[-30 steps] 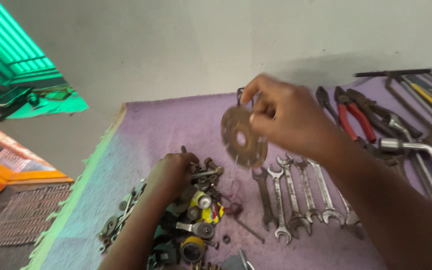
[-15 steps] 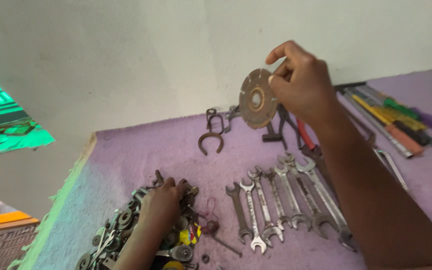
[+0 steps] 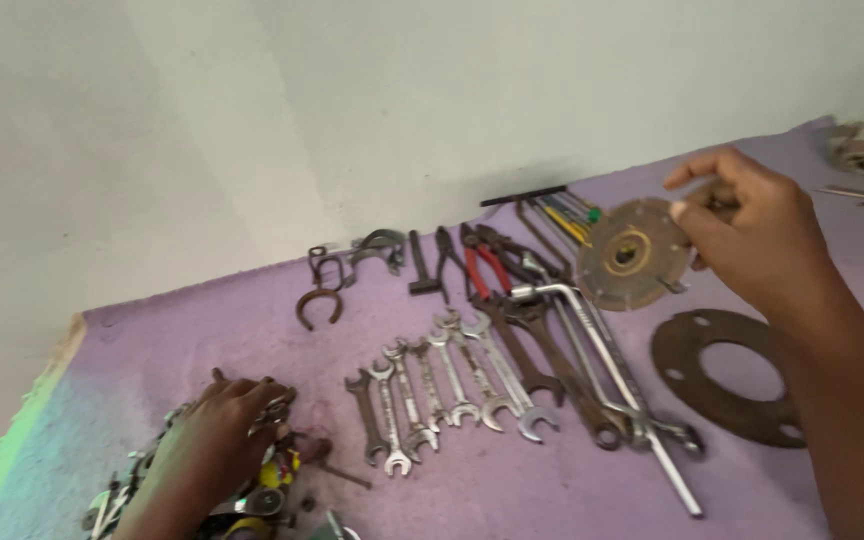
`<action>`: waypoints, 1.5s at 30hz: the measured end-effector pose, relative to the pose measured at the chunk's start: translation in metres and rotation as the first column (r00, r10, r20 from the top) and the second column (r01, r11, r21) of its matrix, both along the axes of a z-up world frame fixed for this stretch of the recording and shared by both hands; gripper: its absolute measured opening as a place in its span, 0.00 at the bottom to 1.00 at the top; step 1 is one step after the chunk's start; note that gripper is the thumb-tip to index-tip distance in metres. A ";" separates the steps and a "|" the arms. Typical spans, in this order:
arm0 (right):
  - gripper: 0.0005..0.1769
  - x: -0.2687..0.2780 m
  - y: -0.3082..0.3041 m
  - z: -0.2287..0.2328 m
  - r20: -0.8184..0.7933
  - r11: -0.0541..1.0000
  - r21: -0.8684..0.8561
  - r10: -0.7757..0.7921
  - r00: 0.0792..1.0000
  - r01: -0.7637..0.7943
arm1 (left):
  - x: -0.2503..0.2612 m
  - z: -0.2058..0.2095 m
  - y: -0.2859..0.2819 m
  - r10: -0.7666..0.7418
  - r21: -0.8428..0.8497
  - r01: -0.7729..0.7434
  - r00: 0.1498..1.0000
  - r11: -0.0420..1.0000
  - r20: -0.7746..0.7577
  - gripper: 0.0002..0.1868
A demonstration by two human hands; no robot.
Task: The person sorts and arranges various metal hardware items and tools on a purple cloth. They pick up bolts, nuts, washers, and metal hooks, placing them in neat rows alongside wrenches, pliers, and a metal disc.
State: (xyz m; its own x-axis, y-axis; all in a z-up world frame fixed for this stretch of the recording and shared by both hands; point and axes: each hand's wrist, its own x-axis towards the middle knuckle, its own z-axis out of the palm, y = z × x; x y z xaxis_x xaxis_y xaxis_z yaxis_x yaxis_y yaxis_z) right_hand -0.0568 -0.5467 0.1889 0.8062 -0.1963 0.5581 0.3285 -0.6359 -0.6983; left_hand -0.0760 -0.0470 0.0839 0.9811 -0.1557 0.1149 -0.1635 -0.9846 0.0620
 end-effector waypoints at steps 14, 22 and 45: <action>0.12 0.067 -0.202 -0.152 -0.314 0.903 0.429 0.175 0.933 -0.026 | -0.050 -0.018 -0.243 -0.358 0.137 0.415 0.879 0.899 -0.316 0.43; 0.13 0.055 -0.195 -0.149 -0.494 0.923 0.304 0.364 0.789 -0.235 | -0.043 -0.061 -0.378 -0.683 -0.104 0.675 0.727 0.730 -0.077 0.50; 0.13 0.061 -0.207 -0.162 -0.688 0.862 -0.494 -0.467 0.556 0.113 | -0.036 -0.143 -0.402 -0.707 0.037 0.733 0.640 0.679 0.300 0.51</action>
